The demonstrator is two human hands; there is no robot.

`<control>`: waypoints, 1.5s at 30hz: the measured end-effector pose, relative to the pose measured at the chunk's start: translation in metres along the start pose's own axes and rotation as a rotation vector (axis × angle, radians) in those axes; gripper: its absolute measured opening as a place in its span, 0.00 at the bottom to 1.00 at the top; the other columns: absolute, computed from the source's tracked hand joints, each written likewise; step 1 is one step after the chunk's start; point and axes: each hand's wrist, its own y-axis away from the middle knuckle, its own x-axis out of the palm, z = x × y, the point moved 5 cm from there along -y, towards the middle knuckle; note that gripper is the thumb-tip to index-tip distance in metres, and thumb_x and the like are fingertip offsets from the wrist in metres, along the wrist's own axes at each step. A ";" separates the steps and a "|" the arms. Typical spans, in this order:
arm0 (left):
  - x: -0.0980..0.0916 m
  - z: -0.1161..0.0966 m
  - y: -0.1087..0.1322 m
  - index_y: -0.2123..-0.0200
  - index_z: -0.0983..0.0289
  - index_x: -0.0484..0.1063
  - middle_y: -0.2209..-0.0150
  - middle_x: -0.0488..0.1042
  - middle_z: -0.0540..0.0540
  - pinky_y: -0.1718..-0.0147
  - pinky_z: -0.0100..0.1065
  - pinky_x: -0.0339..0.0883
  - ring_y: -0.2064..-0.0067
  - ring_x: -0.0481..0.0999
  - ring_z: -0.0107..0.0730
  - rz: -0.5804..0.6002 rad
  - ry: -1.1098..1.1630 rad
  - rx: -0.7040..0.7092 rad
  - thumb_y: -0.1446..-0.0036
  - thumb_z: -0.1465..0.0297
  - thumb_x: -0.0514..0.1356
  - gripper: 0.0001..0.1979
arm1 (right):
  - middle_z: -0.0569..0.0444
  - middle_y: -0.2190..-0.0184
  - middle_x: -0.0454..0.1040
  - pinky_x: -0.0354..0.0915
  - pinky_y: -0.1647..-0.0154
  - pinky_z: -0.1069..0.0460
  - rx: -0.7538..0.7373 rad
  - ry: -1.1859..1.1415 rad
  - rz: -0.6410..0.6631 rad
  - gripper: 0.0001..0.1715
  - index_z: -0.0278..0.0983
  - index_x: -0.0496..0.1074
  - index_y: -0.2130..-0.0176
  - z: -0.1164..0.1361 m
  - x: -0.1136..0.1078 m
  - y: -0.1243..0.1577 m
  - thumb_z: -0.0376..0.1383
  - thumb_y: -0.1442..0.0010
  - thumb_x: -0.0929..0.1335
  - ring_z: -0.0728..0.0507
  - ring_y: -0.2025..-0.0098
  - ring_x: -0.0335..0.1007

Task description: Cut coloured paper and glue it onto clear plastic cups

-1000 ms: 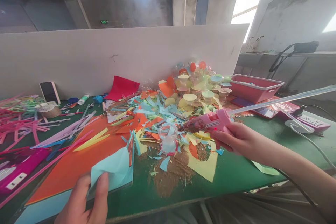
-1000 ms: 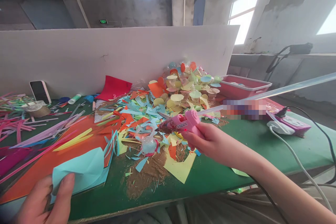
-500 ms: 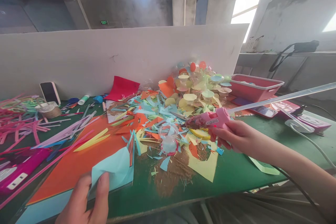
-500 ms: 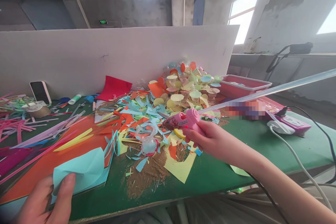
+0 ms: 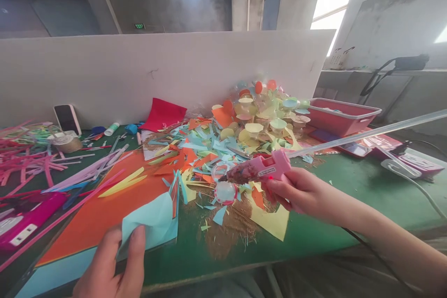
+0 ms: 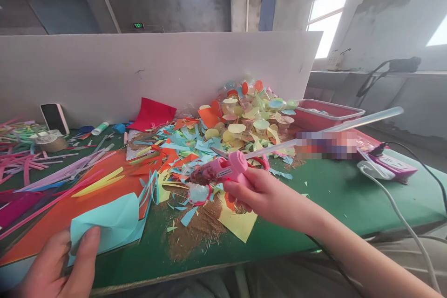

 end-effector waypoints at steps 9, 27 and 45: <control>-0.003 -0.017 0.001 0.69 0.56 0.68 0.79 0.72 0.45 0.82 0.24 0.57 0.80 0.68 0.26 0.022 -0.065 0.050 0.41 0.56 0.56 0.12 | 0.58 0.79 0.64 0.56 0.76 0.55 0.007 0.026 -0.021 0.32 0.37 0.67 0.72 0.006 0.000 -0.001 0.61 0.38 0.61 0.50 0.77 0.54; -0.003 -0.014 0.001 0.68 0.56 0.68 0.81 0.71 0.43 0.85 0.23 0.54 0.82 0.68 0.23 0.002 -0.030 0.148 0.41 0.57 0.57 0.10 | 0.59 0.79 0.62 0.56 0.76 0.55 0.045 0.066 -0.028 0.30 0.38 0.63 0.73 0.003 0.000 0.001 0.59 0.36 0.60 0.50 0.77 0.55; -0.003 -0.013 0.001 0.67 0.56 0.70 0.80 0.72 0.43 0.82 0.24 0.58 0.81 0.70 0.25 0.013 -0.028 0.062 0.43 0.57 0.56 0.09 | 0.59 0.79 0.59 0.56 0.77 0.55 -0.014 0.069 -0.119 0.35 0.37 0.70 0.69 0.011 -0.010 -0.004 0.65 0.41 0.61 0.50 0.76 0.55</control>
